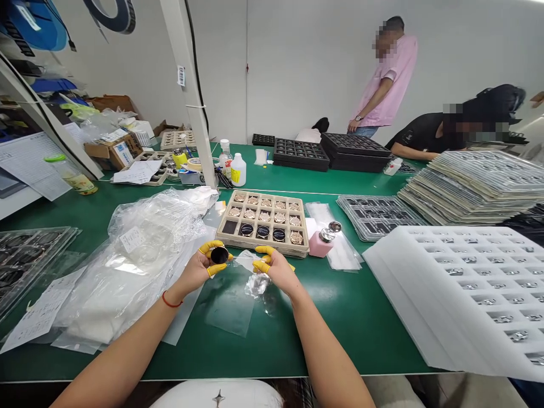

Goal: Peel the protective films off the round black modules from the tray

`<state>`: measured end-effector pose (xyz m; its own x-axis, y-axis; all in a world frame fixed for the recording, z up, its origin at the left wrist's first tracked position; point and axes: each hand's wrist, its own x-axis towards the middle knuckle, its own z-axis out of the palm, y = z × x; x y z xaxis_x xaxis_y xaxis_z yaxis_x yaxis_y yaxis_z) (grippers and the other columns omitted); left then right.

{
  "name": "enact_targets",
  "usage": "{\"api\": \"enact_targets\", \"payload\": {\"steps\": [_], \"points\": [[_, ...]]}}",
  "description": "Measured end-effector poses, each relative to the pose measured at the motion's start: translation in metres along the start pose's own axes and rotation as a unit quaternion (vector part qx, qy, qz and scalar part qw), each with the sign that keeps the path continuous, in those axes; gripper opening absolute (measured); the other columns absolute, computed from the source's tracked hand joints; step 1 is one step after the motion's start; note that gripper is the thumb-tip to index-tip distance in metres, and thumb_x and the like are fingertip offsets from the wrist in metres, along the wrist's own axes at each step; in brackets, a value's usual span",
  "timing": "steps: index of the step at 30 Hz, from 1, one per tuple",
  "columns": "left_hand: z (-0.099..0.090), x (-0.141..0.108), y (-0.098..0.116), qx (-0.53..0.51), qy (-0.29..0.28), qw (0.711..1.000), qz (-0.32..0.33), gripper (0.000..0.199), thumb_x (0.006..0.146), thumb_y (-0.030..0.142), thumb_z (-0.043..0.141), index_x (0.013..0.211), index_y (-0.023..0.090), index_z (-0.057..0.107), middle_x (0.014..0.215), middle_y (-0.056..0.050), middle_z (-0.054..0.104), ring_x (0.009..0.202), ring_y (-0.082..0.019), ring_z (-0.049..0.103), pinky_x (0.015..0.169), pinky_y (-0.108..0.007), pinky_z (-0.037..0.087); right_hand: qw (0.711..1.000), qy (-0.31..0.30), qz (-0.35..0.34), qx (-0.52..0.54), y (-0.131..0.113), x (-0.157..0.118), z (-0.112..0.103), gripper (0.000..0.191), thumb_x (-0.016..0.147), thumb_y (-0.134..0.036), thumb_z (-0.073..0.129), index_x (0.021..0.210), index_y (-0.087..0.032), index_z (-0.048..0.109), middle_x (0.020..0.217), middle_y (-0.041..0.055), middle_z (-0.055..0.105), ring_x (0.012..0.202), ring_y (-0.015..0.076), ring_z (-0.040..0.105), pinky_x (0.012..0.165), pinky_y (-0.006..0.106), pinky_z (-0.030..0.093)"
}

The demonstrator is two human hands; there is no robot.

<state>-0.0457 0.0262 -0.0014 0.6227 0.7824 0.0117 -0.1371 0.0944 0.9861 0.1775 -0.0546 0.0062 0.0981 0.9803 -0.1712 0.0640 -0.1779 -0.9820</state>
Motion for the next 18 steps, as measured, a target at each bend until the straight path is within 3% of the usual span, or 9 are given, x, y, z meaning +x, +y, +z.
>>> {"api": "enact_targets", "payload": {"steps": [4,11,15,18], "points": [[-0.002,0.001,0.0,0.007,0.0,1.0,-0.005,0.051,0.068,0.023,0.073,0.11,0.02,0.044,0.102,-0.007,0.067,0.101,-0.023,0.063,0.095,-0.04,0.045,0.999,0.021,-0.027,-0.028,-0.005,-0.001,-0.008,0.03,0.072,-0.039,0.063,0.095,-0.02,0.061,0.09,0.0047,0.067,0.089,0.0193,0.061,0.079,0.035,0.047],[0.001,0.001,0.0,0.047,-0.013,0.998,-0.032,0.052,0.069,0.023,0.071,0.113,0.019,0.044,0.106,-0.009,0.064,0.102,-0.023,0.062,0.093,-0.04,0.046,0.995,0.022,-0.054,-0.076,-0.007,-0.002,-0.013,0.018,0.072,-0.036,0.063,0.077,-0.018,0.061,0.081,0.0027,0.063,0.076,0.0161,0.056,0.074,0.033,0.045],[0.013,0.0,-0.01,0.039,-0.02,0.997,-0.058,0.055,0.069,0.026,0.071,0.115,0.02,0.042,0.092,-0.005,0.064,0.085,-0.019,0.065,0.077,-0.033,0.05,0.987,0.097,-0.128,-0.022,-0.008,-0.004,0.001,0.019,0.074,-0.038,0.063,0.074,-0.019,0.061,0.094,0.0057,0.063,0.092,0.0203,0.056,0.085,0.037,0.042],[0.025,-0.004,-0.018,0.039,-0.056,0.996,-0.052,0.053,0.069,0.027,0.072,0.113,0.021,0.044,0.081,0.0,0.061,0.068,-0.013,0.061,0.062,-0.024,0.047,0.987,0.101,-0.124,-0.017,-0.004,-0.004,0.023,0.019,0.073,-0.038,0.064,0.069,-0.02,0.06,0.106,0.0064,0.062,0.101,0.0225,0.055,0.092,0.04,0.039]]}}
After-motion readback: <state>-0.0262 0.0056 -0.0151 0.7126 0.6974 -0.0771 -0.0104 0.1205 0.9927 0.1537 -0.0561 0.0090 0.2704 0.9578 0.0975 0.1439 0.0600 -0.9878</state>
